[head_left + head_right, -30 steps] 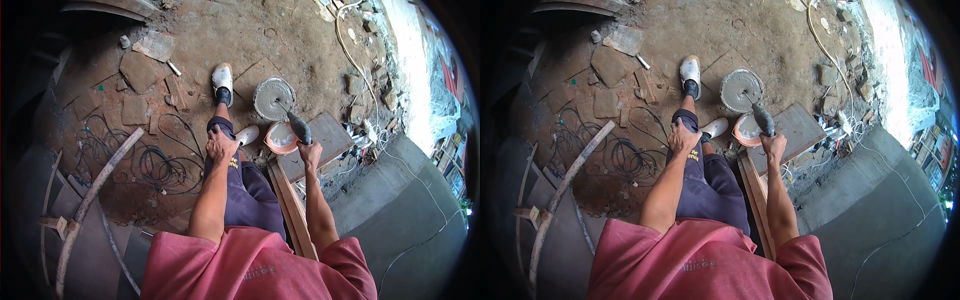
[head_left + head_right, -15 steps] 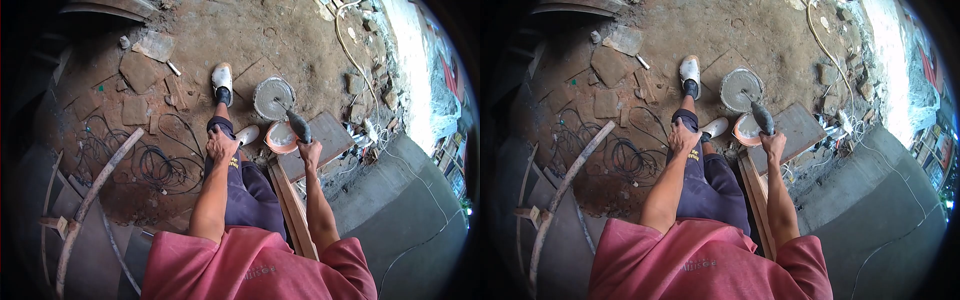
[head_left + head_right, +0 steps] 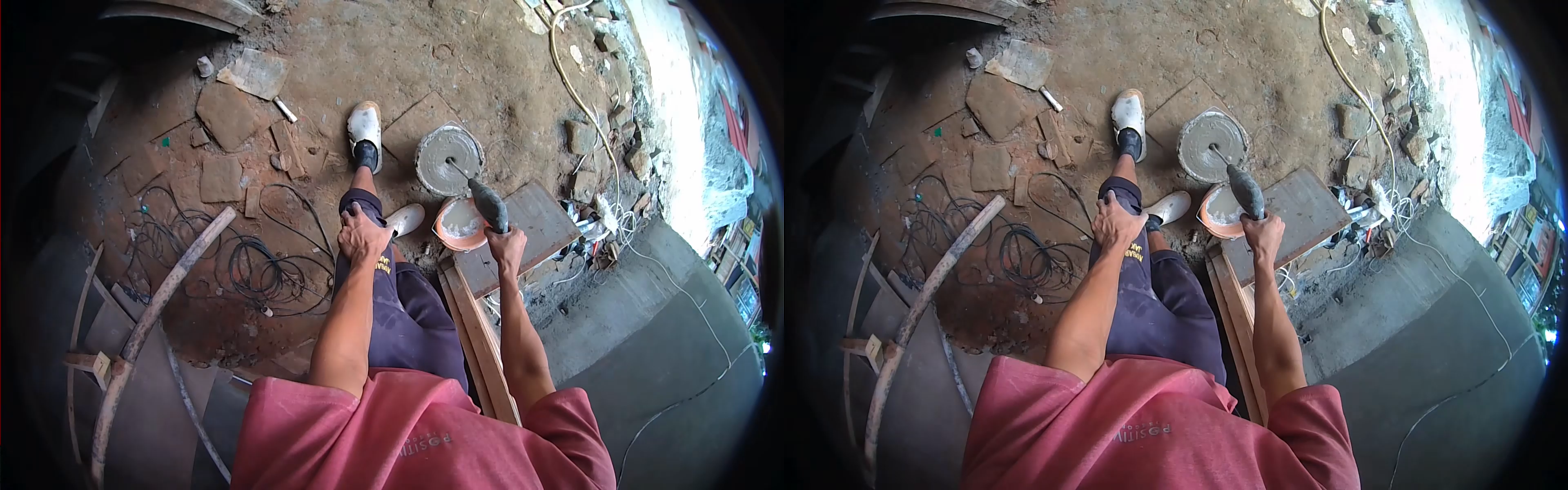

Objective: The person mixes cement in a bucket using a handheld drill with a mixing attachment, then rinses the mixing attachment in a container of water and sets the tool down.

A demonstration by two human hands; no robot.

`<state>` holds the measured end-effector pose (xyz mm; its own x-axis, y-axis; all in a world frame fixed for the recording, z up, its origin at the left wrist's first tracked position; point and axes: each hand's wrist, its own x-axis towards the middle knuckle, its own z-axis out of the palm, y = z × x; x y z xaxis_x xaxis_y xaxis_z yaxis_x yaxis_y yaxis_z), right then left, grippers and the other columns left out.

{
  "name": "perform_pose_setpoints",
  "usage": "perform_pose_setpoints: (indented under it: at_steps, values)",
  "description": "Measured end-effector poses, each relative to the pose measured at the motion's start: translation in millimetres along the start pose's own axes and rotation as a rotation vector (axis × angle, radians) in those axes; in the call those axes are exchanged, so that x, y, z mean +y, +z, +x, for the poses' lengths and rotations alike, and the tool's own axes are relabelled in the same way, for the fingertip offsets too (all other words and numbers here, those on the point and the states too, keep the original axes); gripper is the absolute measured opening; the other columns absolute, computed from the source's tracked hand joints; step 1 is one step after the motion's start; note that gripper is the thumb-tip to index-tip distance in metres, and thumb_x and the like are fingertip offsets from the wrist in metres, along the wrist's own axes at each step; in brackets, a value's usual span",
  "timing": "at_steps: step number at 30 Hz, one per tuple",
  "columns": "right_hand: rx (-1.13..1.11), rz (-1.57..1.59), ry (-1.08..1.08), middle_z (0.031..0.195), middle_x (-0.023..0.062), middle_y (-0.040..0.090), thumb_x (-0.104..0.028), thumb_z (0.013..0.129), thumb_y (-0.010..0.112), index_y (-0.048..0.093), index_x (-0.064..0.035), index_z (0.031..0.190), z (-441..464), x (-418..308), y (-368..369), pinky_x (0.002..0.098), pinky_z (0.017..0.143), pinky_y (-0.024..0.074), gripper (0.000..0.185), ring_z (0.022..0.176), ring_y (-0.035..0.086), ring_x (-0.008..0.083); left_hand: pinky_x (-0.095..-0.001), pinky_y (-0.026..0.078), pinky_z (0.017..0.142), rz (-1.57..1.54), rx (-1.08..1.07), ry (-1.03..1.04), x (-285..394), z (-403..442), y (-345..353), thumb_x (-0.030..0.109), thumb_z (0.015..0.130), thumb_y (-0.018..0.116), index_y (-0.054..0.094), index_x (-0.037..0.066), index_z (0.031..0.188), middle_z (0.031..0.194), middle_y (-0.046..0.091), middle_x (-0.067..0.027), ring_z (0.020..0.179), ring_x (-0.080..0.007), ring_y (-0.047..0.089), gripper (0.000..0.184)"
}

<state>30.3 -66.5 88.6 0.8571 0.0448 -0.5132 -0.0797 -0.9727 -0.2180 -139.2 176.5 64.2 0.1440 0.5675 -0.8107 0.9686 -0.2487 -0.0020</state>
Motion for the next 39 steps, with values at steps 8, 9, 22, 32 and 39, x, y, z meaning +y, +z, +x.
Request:
perform_pose_setpoints:
  at_steps: [8,9,22,32,39]
  values:
    - [-0.016,-0.03,0.015,0.074,0.0295,0.066,-0.029,0.067,0.07,0.072,0.0046,0.087,1,1,1,0.0465,0.075,0.0534,0.039,0.075,0.068,0.0447,-0.0428,0.051,0.097,0.002,-0.02,0.001,0,-1,-2,0.05,0.068,0.081,0.042,0.008,0.142,0.132,0.055,-0.0208,0.114,-0.0348,0.062,0.094]
    - [-0.012,-0.028,0.012,0.074,0.0294,0.066,-0.029,0.067,0.07,0.072,0.0043,0.087,1,-1,1,0.0465,0.075,0.0535,0.039,0.075,0.067,0.0448,-0.0429,0.051,0.098,0.001,-0.005,0.003,0,0,-1,0.05,0.068,0.081,0.042,0.008,0.142,0.132,0.055,-0.0209,0.114,-0.0349,0.062,0.094]
    - [-0.002,-0.028,0.016,0.074,0.0304,0.065,-0.027,0.067,0.07,0.071,0.0054,0.086,3,2,1,0.0471,0.075,0.0532,0.038,0.074,0.067,0.0451,-0.0424,0.051,0.097,0.0,0.009,0.006,-2,2,2,0.051,0.068,0.081,0.042,0.008,0.142,0.132,0.055,-0.0201,0.114,-0.0339,0.062,0.094]
    - [0.004,-0.009,-0.006,0.07,0.0308,0.063,-0.025,0.068,0.07,0.07,0.0077,0.085,0,-3,-2,0.0447,0.071,0.0534,0.037,0.07,0.067,0.0446,-0.0426,0.051,0.096,-0.006,0.008,-0.002,1,1,1,0.051,0.068,0.082,0.043,0.008,0.141,0.131,0.055,-0.0212,0.114,-0.0345,0.062,0.093]
    - [0.002,-0.013,0.013,0.071,0.0305,0.064,-0.026,0.068,0.07,0.071,0.0065,0.086,1,0,1,0.0461,0.072,0.0535,0.037,0.072,0.068,0.0445,-0.0431,0.051,0.096,-0.01,0.006,-0.009,2,0,-1,0.051,0.067,0.082,0.044,0.008,0.14,0.131,0.056,-0.0212,0.114,-0.0348,0.062,0.093]
